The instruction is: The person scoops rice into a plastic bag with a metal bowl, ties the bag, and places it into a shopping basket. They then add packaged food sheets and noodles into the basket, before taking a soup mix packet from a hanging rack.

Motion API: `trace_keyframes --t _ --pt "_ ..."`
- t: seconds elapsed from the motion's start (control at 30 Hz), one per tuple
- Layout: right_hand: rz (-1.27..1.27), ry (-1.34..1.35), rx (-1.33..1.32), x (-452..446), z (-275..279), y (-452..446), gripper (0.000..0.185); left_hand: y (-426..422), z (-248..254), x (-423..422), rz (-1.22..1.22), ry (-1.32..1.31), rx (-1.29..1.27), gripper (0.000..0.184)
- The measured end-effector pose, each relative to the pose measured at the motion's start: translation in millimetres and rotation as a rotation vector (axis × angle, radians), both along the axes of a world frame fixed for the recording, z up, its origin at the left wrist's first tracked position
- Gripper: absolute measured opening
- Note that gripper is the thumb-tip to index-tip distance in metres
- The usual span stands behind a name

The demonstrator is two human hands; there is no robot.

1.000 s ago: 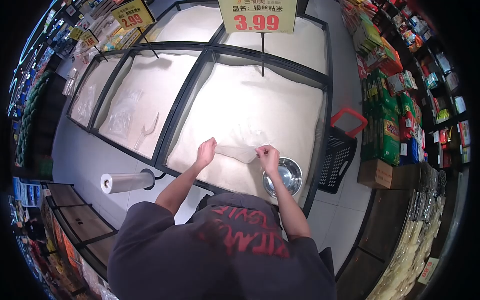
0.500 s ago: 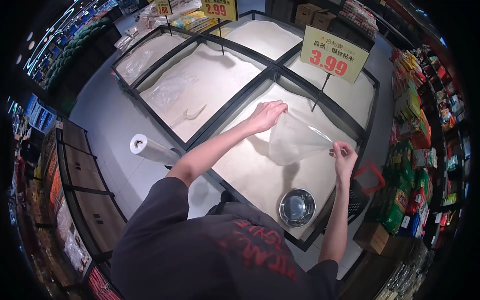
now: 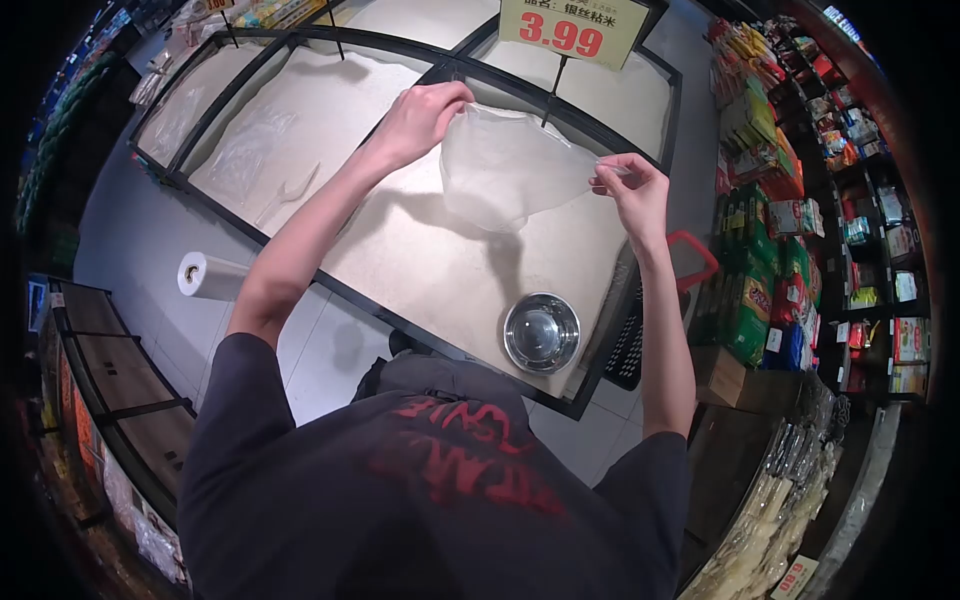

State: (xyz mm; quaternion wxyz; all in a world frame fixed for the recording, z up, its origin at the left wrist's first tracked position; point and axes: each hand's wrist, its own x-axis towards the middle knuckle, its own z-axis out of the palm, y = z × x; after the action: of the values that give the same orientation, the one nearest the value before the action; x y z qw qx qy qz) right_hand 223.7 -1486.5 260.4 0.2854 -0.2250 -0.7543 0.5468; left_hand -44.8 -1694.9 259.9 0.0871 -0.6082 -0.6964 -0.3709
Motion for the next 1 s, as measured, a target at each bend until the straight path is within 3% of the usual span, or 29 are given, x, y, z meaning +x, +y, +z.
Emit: trace_keyframes --t 0.03,0.17,0.2,0.23,0.3,0.33,0.43,0.47,0.5,0.6,0.63,0.7,0.73,0.8,0.87,0.9,0.97,1.0 --pt "-0.069 0.103 -0.008 3 10 0 0.009 -5 8 6 0.056 -0.07 0.054 0.015" --pt "0.009 0.095 0.064 20 3 -35 0.007 -21 -4 42 -0.178 0.066 -0.215 0.01" --pt "0.02 0.083 0.183 15 12 -38 0.006 -27 12 48 -0.138 0.042 -0.041 0.01" --pt "0.045 0.32 0.167 15 12 -43 0.007 -29 20 52 -0.108 0.011 0.125 0.011" --pt "0.054 0.107 0.13 13 -9 -40 0.009 -25 8 46 -0.095 0.17 -0.117 0.01" --pt "-0.037 -0.073 0.195 16 -15 -44 0.01 -33 -1 56 -0.137 0.095 -0.078 0.01" --pt "-0.077 0.443 0.223 21 -5 -68 0.01 -36 16 66 -0.117 0.078 0.054 0.009" --pt "-0.064 0.191 0.216 21 -22 -61 0.01 -40 11 78 -0.12 0.056 0.055 0.009" --pt "-0.05 -0.067 0.195 27 -39 -55 0.009 -35 -6 73 -0.145 0.109 -0.147 0.006" --pt "-0.118 0.235 0.383 32 -15 -65 0.008 -31 8 77 -0.125 0.073 0.068 0.011" --pt "-0.166 0.266 0.394 39 -27 -68 0.007 -31 5 77 -0.094 0.059 0.001 0.011" --pt "-0.144 0.047 0.157 48 -49 -67 0.005 -44 -14 77 -0.171 0.027 -0.191 0.019" --pt "-0.175 0.135 0.212 55 -35 -78 0.005 -51 -6 83 -0.165 -0.089 -0.171 0.025" --pt "-0.094 0.3 0.19 64 -15 -80 0.006 -59 8 104 -0.178 -0.188 -0.14 0.032" --pt "0.095 0.381 -0.151 70 -20 -95 0.011 -55 11 129 -0.09 -0.319 -0.235 0.044" --pt "0.238 0.394 -0.395 68 -27 -102 0.014 -48 -18 132 -0.172 -0.406 -0.274 0.058" --pt "0.454 0.304 -0.424 61 -30 -118 0.017 -35 -78 138 -0.276 -0.229 -0.269 0.058" --pt "0.523 0.245 -0.271 60 -34 -119 0.029 -34 -96 144 -0.299 -0.22 -0.275 0.058"
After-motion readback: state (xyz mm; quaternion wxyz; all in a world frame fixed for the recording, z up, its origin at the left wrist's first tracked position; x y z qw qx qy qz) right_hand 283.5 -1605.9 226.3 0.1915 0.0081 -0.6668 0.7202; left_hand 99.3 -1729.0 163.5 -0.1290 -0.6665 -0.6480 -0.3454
